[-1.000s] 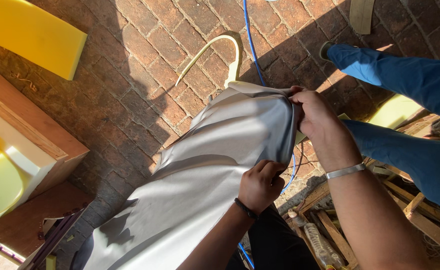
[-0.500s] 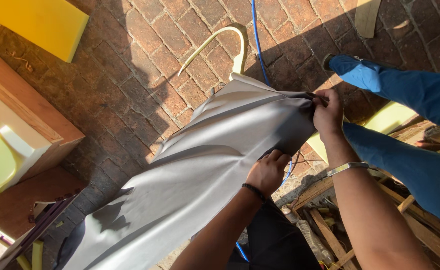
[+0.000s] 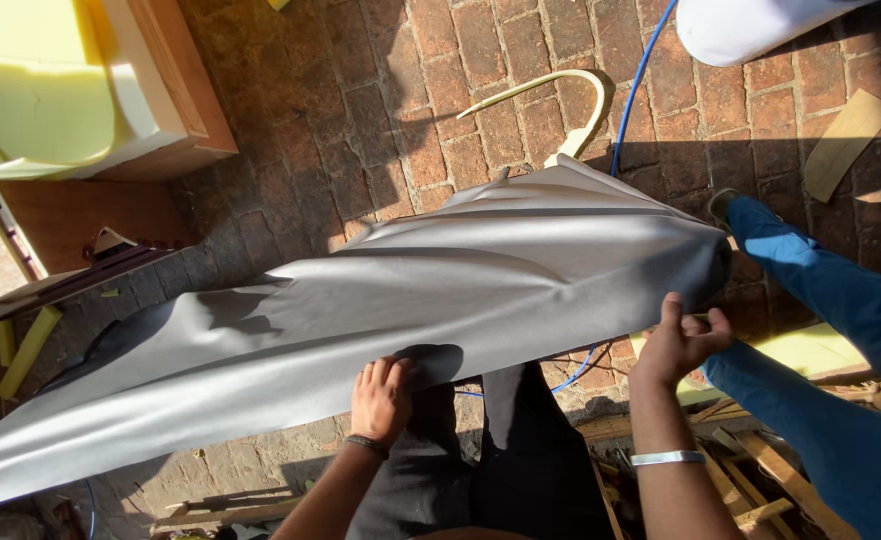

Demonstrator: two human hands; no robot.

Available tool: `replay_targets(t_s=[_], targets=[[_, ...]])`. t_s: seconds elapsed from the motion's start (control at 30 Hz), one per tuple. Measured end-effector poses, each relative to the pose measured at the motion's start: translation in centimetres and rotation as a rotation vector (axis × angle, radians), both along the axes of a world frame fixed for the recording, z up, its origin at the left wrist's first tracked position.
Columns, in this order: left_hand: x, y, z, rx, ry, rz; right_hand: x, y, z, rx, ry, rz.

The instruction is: The person picks up a piece of gray fabric from a pile on the floor, walks to a workbench, and drapes the fabric over a long rectangular foam piece. They smooth and adjust the fabric along the foam's length, ensuring it lies flat and covers the surface.

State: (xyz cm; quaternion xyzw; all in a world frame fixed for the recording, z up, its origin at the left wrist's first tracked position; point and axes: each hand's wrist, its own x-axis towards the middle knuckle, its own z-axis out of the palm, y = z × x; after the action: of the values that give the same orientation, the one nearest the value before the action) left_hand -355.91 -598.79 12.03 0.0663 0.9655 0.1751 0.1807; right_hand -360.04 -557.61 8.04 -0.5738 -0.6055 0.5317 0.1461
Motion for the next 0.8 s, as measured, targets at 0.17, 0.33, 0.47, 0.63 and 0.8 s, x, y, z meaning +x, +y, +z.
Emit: replay_targets(t_s=[0.17, 0.33, 0.47, 0.63, 0.8], targets=[[2.4, -9.4, 3.0, -0.142, 0.148, 0.266, 1.2, -16.2, 5.7, -0.692, -0.183, 0.166], [1.1, -14.0, 5.9, -0.059, 0.327, 0.369, 0.1, -27.1, 7.1, -1.044, -0.140, 0.492], [-0.1, -16.5, 8.5, 0.063, 0.526, 0.329, -1.4, -28.1, 8.0, -0.843, 0.040, 0.628], [3.7, -17.4, 8.2, 0.125, 0.475, 0.221, 1.1, -26.0, 8.9, -0.594, -0.199, 0.851], [7.9, -16.6, 2.7, 0.085, 0.265, 0.206, 4.8, -25.3, 5.5, -0.537, -0.514, 0.863]])
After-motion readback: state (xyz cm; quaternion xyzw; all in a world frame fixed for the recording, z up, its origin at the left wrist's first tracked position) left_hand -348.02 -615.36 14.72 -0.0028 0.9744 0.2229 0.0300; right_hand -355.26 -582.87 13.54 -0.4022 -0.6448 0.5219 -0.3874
